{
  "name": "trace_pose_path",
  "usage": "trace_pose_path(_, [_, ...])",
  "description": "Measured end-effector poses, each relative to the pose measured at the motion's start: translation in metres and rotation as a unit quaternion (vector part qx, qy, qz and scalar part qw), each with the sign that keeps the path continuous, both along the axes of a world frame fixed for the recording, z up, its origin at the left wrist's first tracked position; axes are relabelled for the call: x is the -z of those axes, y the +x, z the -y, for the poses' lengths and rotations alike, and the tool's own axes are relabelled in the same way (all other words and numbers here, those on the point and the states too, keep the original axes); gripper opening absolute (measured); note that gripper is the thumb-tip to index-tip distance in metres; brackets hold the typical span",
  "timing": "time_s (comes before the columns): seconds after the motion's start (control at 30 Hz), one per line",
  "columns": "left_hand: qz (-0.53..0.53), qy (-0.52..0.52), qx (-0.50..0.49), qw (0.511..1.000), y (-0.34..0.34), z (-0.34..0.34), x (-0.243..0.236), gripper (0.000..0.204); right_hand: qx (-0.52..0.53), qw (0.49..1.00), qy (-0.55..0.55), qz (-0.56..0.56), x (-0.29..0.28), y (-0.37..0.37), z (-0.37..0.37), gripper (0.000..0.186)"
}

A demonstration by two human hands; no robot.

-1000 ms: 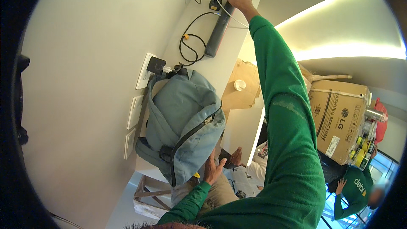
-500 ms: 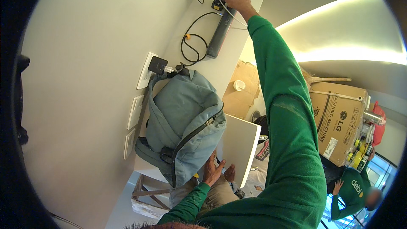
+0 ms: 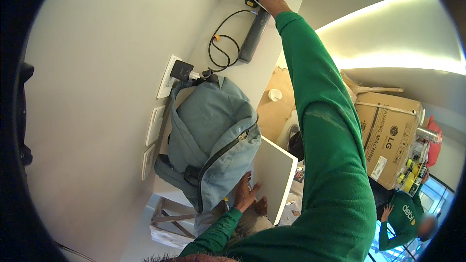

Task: The person uses a cordless drill to attach cabinet doors to wall-mounted cabinets in a bathroom. They repeatedly open and close the doors to check alignment and secure the hinges. The person also handles a white cabinet door and a metal hinge.

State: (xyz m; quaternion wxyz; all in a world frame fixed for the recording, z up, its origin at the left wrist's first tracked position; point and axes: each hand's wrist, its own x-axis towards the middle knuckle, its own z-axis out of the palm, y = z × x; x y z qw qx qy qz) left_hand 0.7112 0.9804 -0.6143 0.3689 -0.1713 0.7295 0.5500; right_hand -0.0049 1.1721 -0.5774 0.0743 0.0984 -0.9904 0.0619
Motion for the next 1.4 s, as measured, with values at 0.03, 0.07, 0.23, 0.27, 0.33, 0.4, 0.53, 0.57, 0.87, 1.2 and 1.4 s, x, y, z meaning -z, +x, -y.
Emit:
trace_pose_path(0.03, [-0.006, 0.002, -0.008, 1.000, -0.001, -0.001, -0.004, 0.074, 0.002, 1.000, -0.002, -0.019, 0.002, 0.004, 0.002, 0.081])
trace_pose_path(0.07, [-0.023, 0.007, -0.014, 1.000, -0.002, -0.001, -0.007, 0.074, 0.020, 1.000, 0.008, -0.021, 0.002, 0.005, 0.003, 0.081])
trace_pose_path(0.23, [0.003, 0.014, -0.026, 1.000, 0.001, 0.005, -0.018, 0.074, 0.047, 0.994, -0.007, 0.094, -0.018, -0.004, 0.002, 0.078])
trace_pose_path(0.27, [0.008, 0.015, -0.027, 0.999, 0.003, 0.007, -0.019, 0.074, 0.058, 0.989, 0.008, 0.133, -0.024, -0.011, -0.001, 0.077])
trace_pose_path(0.33, [0.005, 0.014, -0.017, 1.000, 0.009, 0.011, -0.020, 0.073, 0.052, 0.995, -0.040, 0.071, -0.031, -0.026, -0.006, 0.076])
trace_pose_path(0.4, [-0.003, 0.014, -0.010, 1.000, 0.016, 0.015, -0.020, 0.072, -0.003, 0.997, -0.082, 0.007, -0.037, -0.043, -0.014, 0.057])
trace_pose_path(0.53, [-0.023, 0.009, 0.007, 1.000, 0.028, 0.020, -0.026, 0.072, 0.022, 0.966, -0.250, -0.061, -0.034, -0.068, -0.003, 0.041])
trace_pose_path(0.57, [-0.031, 0.006, 0.012, 0.999, 0.029, 0.021, -0.027, 0.071, 0.024, 0.959, -0.266, -0.089, -0.031, -0.072, 0.003, 0.040])
trace_pose_path(0.87, [0.018, 0.023, 0.013, 0.999, 0.026, 0.014, -0.034, 0.074, 0.062, 0.963, -0.259, -0.034, 0.030, -0.068, 0.028, 0.045])
trace_pose_path(1.2, [-0.035, 0.005, 0.055, 0.998, 0.023, 0.032, -0.049, 0.072, 0.156, 0.819, -0.516, -0.198, -0.043, -0.005, 0.012, 0.042])
trace_pose_path(1.4, [-0.050, 0.004, 0.117, 0.992, 0.040, 0.055, -0.044, 0.069, 0.253, 0.822, -0.462, -0.216, -0.061, 0.245, 0.002, 0.029])
